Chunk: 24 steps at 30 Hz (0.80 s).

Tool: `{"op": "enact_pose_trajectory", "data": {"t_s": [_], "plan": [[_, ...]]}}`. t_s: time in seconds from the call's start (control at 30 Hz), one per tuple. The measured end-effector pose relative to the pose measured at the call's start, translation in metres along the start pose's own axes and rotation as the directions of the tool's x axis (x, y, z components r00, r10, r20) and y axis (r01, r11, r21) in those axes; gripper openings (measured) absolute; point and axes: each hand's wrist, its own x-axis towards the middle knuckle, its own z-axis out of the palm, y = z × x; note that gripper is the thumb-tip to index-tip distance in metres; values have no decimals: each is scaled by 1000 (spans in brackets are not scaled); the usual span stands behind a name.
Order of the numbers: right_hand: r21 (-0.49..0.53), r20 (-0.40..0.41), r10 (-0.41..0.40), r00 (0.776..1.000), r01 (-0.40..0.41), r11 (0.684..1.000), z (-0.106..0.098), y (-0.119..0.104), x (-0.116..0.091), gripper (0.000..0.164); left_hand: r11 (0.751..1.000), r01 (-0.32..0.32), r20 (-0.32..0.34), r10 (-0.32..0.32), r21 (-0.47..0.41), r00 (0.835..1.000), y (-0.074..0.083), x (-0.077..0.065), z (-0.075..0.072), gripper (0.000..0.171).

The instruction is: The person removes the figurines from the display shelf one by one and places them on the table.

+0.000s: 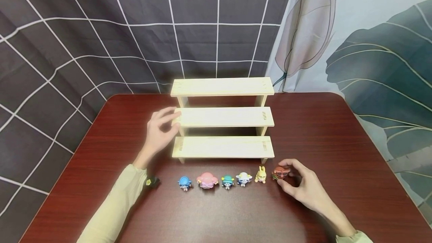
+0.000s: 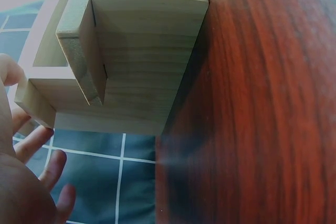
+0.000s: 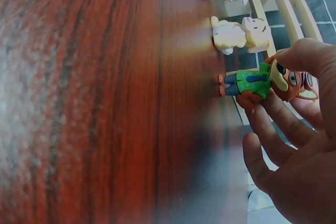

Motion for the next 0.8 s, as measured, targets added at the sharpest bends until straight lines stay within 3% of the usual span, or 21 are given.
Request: {"op": "enact_pose_trajectory", "data": {"t_s": [0.8], "plan": [[-56,-38,23,999,-25,998,-1,0,1,60,1000,8,6,-8,1,1000,0,0,-1,35]]}}
